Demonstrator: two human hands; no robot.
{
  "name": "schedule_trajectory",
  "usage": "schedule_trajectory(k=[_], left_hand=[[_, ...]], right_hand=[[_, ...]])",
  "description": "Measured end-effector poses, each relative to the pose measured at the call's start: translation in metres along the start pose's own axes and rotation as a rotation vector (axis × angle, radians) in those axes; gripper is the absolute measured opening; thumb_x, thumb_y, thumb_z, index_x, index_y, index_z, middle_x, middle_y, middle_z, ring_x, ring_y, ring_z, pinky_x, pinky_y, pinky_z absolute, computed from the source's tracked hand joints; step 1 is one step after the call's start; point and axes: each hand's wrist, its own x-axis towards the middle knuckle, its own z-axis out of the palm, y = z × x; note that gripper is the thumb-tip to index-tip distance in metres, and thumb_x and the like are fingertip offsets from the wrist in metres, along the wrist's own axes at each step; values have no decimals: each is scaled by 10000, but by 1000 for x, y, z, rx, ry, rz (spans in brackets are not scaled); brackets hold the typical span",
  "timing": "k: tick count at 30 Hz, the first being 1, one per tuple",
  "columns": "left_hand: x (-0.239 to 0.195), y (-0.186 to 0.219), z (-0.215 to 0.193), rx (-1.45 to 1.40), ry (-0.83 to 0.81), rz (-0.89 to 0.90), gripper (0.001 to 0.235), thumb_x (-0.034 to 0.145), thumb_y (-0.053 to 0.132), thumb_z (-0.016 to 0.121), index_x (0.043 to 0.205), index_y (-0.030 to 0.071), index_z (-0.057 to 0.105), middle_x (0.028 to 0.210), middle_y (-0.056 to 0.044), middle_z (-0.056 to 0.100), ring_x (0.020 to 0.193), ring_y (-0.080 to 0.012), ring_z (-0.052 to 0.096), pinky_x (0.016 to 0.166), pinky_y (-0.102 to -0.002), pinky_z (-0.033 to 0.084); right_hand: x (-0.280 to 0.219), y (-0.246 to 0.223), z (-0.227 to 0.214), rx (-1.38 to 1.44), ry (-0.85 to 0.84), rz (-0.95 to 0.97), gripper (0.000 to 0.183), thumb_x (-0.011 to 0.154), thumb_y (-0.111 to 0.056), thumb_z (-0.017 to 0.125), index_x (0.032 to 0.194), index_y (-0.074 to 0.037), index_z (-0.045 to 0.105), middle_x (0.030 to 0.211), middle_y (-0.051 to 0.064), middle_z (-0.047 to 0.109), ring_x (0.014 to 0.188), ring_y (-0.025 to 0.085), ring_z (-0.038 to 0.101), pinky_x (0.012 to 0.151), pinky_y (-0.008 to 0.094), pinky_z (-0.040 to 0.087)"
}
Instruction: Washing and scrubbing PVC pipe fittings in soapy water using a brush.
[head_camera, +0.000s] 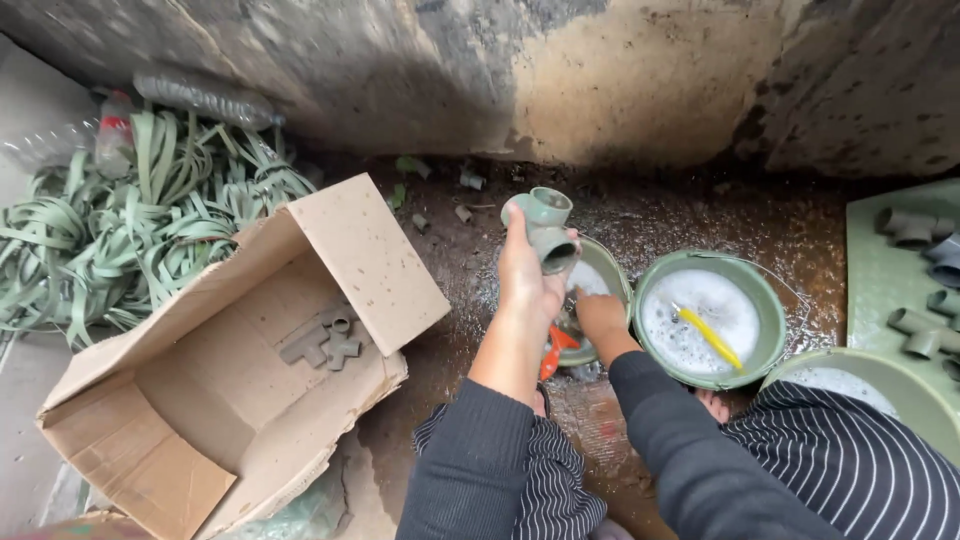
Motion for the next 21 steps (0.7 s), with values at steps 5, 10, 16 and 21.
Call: schedule_trajectory(k=[5,10,16,21], left_hand=[[26,2,-16,-104,-37,4,499,899,470,337,1077,6,387,934,-179,483,758,-252,554,647,-334,539],[43,20,-34,-30,16,162,527,896,457,340,1142,-8,364,1062,-237,461,894,-299,542,769,-422,508],[26,25,-27,3,71,228,694,885,465,373,1310,-23,121,1221,-224,300,1063,-268,429,901,-487,398],[19,7,-11,30,-71,96,631,919,385,338,1301,-43,75,1185,-226,324,981,-283,484,803,-473,457]], right_hand=[[49,17,-67,419,-118,167,130,724,-92,555,756,-25,662,683,162,629,692,292,641,579,375,513],[-1,35,-251,199,-195,-84,155,696,-110,571,726,-8,684,649,178,631,656,295,644,546,386,529],[-125,34,-377,278,-74,-98,281,826,-170,470,1046,-46,592,881,180,637,838,293,622,696,387,520],[-170,14,-378,280,178,-223,353,812,-28,422,1145,-93,521,806,179,555,761,315,585,619,394,502]])
